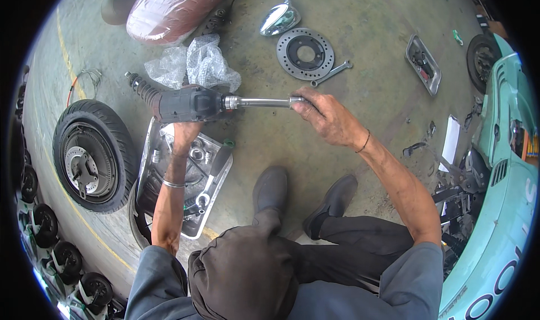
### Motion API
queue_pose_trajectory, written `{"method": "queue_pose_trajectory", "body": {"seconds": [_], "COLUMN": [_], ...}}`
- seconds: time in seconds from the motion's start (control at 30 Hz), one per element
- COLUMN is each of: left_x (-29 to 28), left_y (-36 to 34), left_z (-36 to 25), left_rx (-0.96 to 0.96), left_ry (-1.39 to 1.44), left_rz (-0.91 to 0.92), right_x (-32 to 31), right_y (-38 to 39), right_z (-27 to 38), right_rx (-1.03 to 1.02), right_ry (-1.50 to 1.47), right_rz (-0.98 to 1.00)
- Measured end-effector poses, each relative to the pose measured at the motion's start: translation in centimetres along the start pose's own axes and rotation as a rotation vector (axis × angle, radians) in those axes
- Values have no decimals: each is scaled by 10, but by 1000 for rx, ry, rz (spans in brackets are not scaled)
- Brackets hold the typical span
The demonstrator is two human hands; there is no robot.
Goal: The person prepares and uses an electric impact driver to work on the rear wheel assembly and suspension of an electric scooter. They handle various mechanical components including a brake disc and bolts, and use an open-end wrench to secure hardware while tightening with the power tool.
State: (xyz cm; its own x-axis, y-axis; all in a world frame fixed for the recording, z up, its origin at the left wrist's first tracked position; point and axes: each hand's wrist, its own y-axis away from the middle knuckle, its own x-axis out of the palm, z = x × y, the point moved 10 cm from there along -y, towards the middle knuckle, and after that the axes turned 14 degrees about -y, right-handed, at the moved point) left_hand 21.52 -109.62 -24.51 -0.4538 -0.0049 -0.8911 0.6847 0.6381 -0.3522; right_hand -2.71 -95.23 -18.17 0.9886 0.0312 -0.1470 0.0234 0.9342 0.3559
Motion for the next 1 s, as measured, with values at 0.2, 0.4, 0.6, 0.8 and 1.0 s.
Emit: {"method": "queue_pose_trajectory", "body": {"seconds": [0.2,0.4,0.6,0.8,1.0], "left_x": [29,45,36,6,6], "left_y": [27,31,32,14,31], "left_z": [-5,23,17,5,30], "left_rx": [46,-275,-199,-90,-354], "left_ry": [-456,-53,-185,-38,364], "left_rz": [-4,173,115,141,248], "right_x": [-7,-10,-8,-10,-18], "right_y": [-5,-9,-11,-22,-16], "right_z": [-3,11,-4,0,-2], "right_rx": [-5,-15,100,28,6], "right_ry": [-91,-54,-232,-141,-128], "right_rz": [-40,-117,-248,-395,-398]}}
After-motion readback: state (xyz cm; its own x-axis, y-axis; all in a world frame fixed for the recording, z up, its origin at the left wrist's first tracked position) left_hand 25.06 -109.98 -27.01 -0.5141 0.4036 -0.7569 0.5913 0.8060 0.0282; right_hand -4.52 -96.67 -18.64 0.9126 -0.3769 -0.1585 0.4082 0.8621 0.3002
